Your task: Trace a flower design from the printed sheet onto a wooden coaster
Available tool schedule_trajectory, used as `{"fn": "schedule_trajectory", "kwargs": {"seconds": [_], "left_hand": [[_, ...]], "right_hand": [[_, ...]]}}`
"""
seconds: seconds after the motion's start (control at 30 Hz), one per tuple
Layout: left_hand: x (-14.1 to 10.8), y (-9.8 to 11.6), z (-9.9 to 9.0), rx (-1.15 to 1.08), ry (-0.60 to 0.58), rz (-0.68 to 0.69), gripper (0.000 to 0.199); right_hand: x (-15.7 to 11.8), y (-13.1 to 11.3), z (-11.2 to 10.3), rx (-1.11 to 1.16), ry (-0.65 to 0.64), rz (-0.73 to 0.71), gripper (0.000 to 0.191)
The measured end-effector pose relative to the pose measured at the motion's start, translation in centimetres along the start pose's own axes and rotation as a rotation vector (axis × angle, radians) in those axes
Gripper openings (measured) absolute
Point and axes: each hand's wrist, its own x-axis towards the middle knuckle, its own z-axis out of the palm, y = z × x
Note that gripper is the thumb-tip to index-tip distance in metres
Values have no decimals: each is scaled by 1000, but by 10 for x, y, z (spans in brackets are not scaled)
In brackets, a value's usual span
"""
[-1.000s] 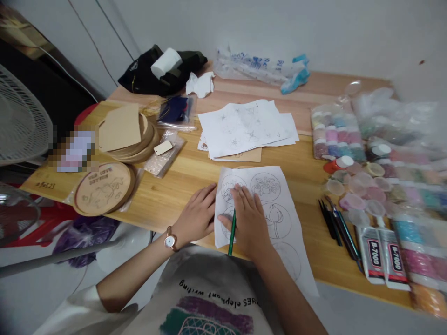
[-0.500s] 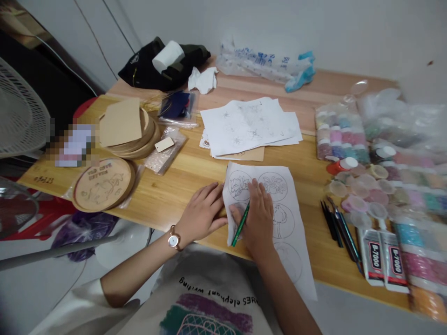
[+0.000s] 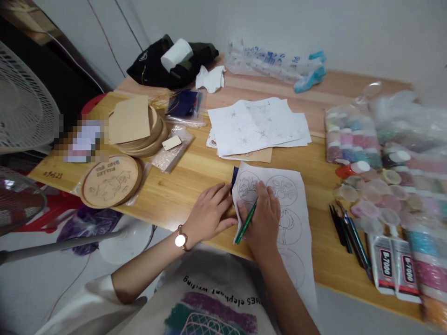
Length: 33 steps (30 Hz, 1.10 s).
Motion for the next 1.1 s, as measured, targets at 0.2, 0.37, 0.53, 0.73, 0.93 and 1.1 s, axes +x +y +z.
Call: {"fn": "schedule_trajectory", "kwargs": {"seconds": [0.2, 0.37, 0.53, 0.73, 0.93, 1.1], "left_hand": [[0, -1, -5, -42, -35, -29, 62], [-1, -3, -7, -59, -73, -28, 66], [-1, -5, -10, -72, -94, -7, 65], [-2, -9, -13, -64, -112, 40, 45], [-2, -10, -12, -63, -133, 48, 44], [3, -5, -18, -29, -146, 23, 42]], "right_hand": [[1, -7, 1, -44, -23, 52, 58], [1, -8, 2, -43, -21, 61, 58], [1, -9, 4, -55, -25, 77, 61], [2, -15, 7, -83, -47, 104, 63], [2, -26, 12, -112, -42, 177, 63], [3, -30, 13, -133, -13, 216, 60]]}}
